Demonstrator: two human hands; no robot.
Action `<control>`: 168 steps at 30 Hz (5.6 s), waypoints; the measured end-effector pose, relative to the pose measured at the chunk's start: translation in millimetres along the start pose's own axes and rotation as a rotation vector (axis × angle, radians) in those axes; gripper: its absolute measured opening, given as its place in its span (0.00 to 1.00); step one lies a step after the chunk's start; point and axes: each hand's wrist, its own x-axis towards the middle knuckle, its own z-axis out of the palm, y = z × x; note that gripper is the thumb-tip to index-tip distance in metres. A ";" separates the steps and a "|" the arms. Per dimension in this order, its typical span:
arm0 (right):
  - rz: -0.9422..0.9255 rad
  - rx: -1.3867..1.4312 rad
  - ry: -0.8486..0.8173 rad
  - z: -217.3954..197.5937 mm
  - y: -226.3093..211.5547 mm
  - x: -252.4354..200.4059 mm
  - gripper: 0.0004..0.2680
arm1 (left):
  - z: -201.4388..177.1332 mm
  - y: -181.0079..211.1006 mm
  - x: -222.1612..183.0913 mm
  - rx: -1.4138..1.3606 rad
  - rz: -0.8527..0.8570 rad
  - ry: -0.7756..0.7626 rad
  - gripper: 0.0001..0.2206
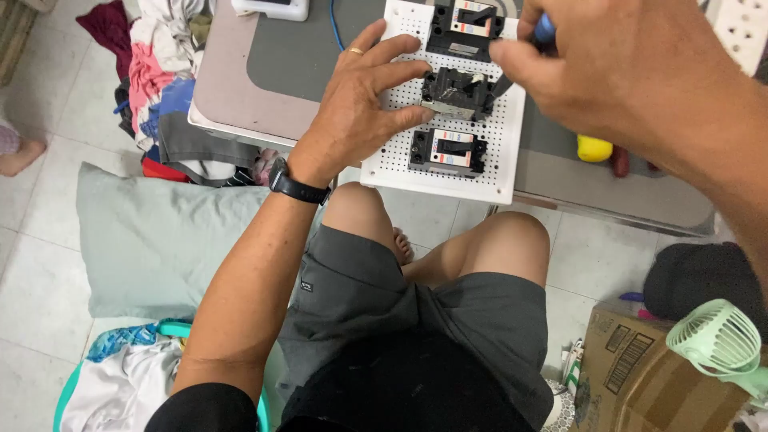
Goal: A person is using a screwdriver to wire or secure connections on multiple circuit breakers mounted on a perforated board.
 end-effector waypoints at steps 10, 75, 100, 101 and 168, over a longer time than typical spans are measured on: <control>0.535 1.052 0.144 -64.6 -34.9 -66.2 0.09 | 4.4 4.9 -3.0 0.027 0.069 0.058 0.19; 0.061 0.248 0.016 -32.4 -32.6 -27.7 0.07 | 0.2 10.5 -1.5 0.133 0.211 0.154 0.18; -0.056 0.161 -0.084 -42.0 -25.3 -28.5 0.09 | 0.7 10.6 -2.4 0.087 0.178 0.155 0.19; -0.062 0.051 -0.063 -40.9 -25.1 -29.9 0.13 | 0.8 10.0 -3.2 0.099 0.179 0.156 0.19; -0.018 0.123 -0.041 -30.5 -12.5 -28.3 0.21 | 1.1 11.8 -6.3 0.108 0.152 0.156 0.19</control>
